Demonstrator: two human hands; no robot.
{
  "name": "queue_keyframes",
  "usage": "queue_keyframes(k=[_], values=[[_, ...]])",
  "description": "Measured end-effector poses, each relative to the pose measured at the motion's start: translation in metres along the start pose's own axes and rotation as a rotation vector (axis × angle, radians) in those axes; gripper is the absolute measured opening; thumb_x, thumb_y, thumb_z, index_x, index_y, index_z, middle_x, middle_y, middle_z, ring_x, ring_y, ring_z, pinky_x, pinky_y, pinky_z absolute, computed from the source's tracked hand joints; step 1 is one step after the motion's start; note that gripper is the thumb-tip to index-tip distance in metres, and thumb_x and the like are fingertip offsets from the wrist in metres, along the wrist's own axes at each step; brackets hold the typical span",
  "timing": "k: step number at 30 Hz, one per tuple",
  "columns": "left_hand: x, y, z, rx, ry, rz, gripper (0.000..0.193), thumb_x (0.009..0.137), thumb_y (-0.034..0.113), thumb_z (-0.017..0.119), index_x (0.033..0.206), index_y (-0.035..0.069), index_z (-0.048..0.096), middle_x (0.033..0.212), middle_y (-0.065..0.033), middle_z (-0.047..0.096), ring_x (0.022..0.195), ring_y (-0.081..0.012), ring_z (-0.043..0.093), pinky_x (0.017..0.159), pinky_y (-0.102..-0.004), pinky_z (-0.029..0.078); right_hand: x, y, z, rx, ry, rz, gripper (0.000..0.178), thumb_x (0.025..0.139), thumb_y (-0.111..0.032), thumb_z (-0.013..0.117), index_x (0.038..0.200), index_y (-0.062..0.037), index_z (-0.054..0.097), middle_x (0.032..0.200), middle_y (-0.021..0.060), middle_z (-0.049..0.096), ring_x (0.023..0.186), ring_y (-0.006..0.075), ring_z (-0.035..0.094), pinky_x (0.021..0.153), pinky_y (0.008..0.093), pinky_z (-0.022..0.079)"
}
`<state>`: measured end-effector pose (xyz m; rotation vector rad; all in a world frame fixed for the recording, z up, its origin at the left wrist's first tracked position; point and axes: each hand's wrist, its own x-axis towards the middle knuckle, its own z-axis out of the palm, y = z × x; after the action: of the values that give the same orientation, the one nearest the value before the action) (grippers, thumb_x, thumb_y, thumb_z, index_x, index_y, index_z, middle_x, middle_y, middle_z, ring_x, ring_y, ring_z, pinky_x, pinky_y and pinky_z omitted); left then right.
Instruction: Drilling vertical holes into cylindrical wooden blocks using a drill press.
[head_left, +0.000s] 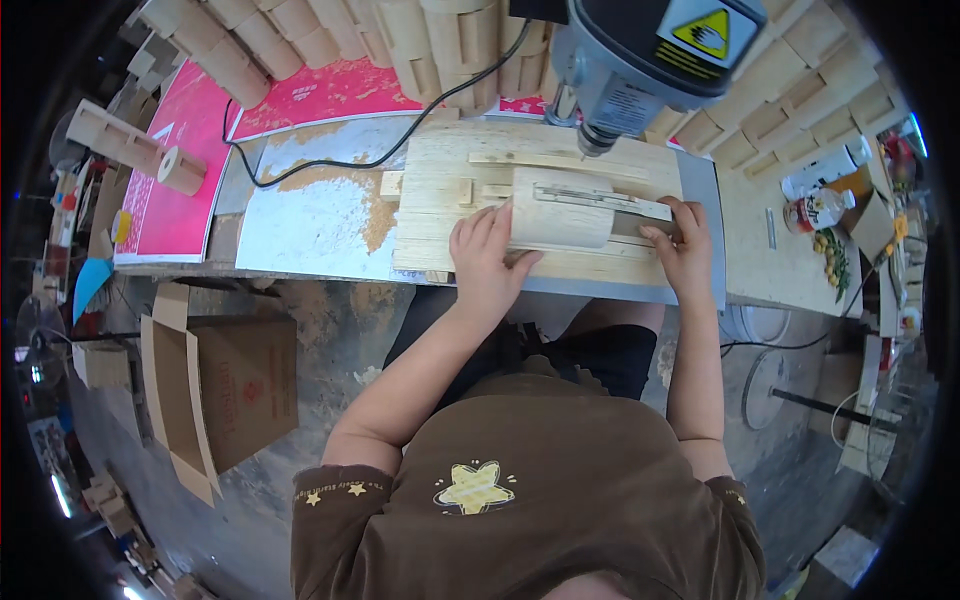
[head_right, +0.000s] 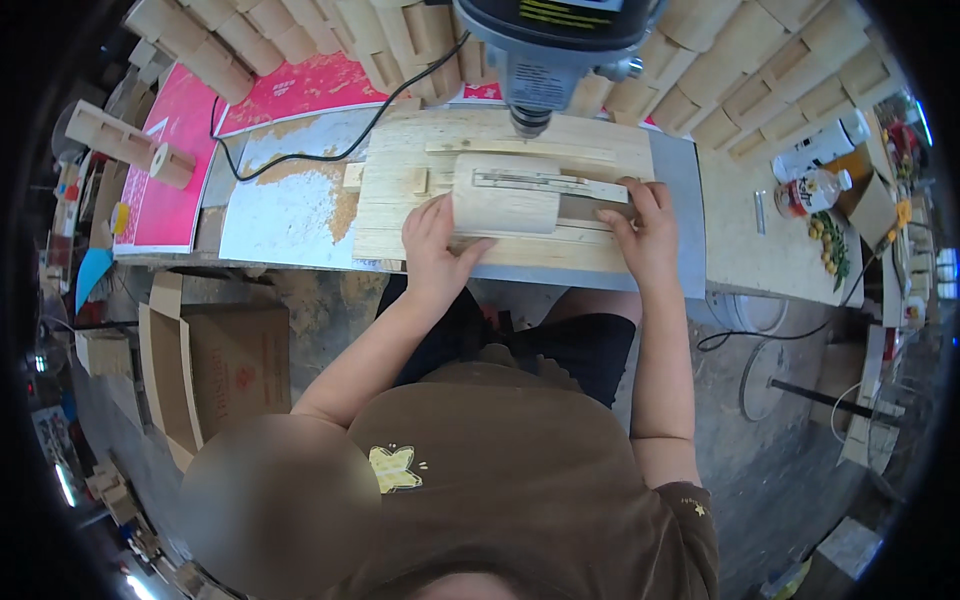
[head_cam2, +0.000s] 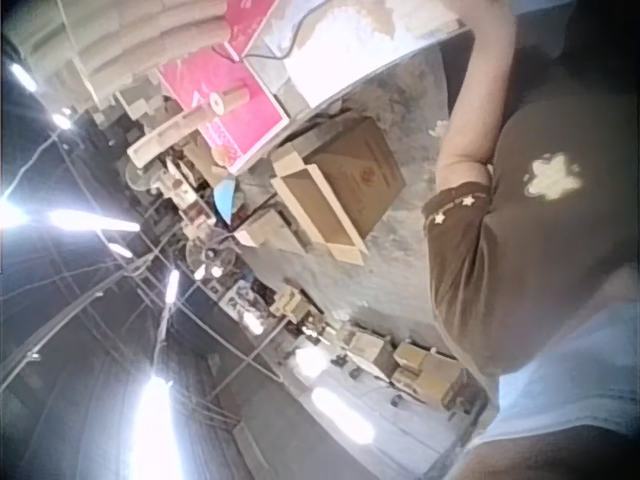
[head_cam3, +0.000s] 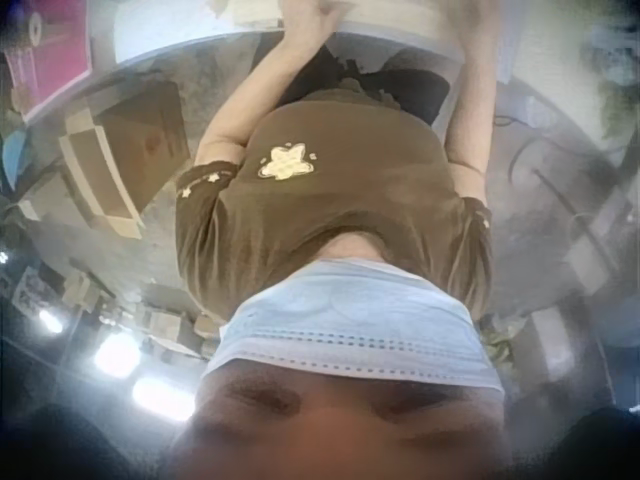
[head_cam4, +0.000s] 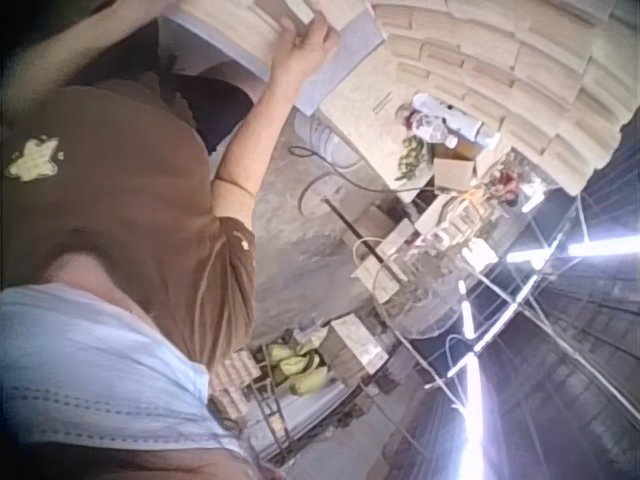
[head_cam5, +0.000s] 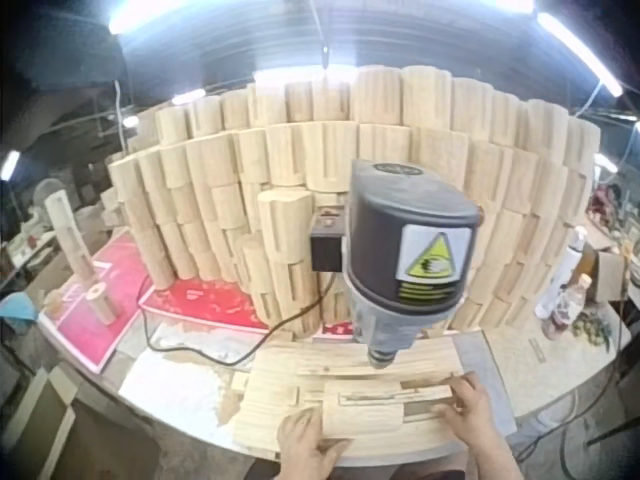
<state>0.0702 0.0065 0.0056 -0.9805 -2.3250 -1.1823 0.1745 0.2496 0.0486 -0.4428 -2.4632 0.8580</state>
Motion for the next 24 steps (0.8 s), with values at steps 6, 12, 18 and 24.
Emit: queue_keyframes(k=[6, 12, 18, 24], values=[[0.036, -0.016, 0.006, 0.136, -0.018, 0.033, 0.066, 0.055, 0.022, 0.081, 0.115, 0.007, 0.057, 0.091, -0.0097, 0.058, 0.094, -0.0305, 0.052, 0.083, -0.0414, 0.038, 0.030, 0.012, 0.010, -0.062, 0.122, -0.111, 0.043, 0.068, -0.008, 0.076, 0.108, -0.0070, 0.060, 0.092, 0.0087, 0.051, 0.079, 0.0221, 0.054, 0.063, 0.0300, 0.045], [0.043, -0.050, -0.002, -0.031, -0.096, 0.061, 0.051, 0.054, 0.021, 0.080, 0.100, 0.009, 0.064, 0.077, -0.0042, 0.056, 0.080, -0.0264, 0.052, 0.072, -0.0385, 0.040, 0.035, -0.002, 0.022, 0.043, 0.051, -0.089, 0.043, 0.068, -0.006, 0.075, 0.109, -0.0066, 0.060, 0.098, 0.0095, 0.052, 0.079, 0.0220, 0.054, 0.067, 0.0314, 0.046], [0.040, -0.050, -0.007, -0.003, -0.232, -0.002, 0.055, 0.059, 0.024, 0.078, 0.110, 0.014, 0.061, 0.082, -0.0010, 0.054, 0.086, -0.0234, 0.051, 0.079, -0.0381, 0.034, 0.079, -0.031, -0.050, -0.073, -0.002, -0.084, 0.030, 0.081, -0.017, 0.067, 0.109, -0.0051, 0.060, 0.094, 0.0063, 0.058, 0.077, 0.0154, 0.055, 0.066, 0.0267, 0.045], [0.040, -0.052, -0.002, -0.011, -0.247, 0.016, 0.052, 0.061, 0.025, 0.077, 0.109, 0.013, 0.061, 0.080, -0.0018, 0.053, 0.083, -0.0227, 0.050, 0.077, -0.0376, 0.034, 0.165, -0.146, -0.091, 0.233, 0.363, -0.115, 0.036, 0.092, -0.028, 0.049, 0.086, 0.0040, 0.063, 0.064, 0.0104, 0.058, 0.061, 0.0142, 0.053, 0.058, 0.0297, 0.043]])
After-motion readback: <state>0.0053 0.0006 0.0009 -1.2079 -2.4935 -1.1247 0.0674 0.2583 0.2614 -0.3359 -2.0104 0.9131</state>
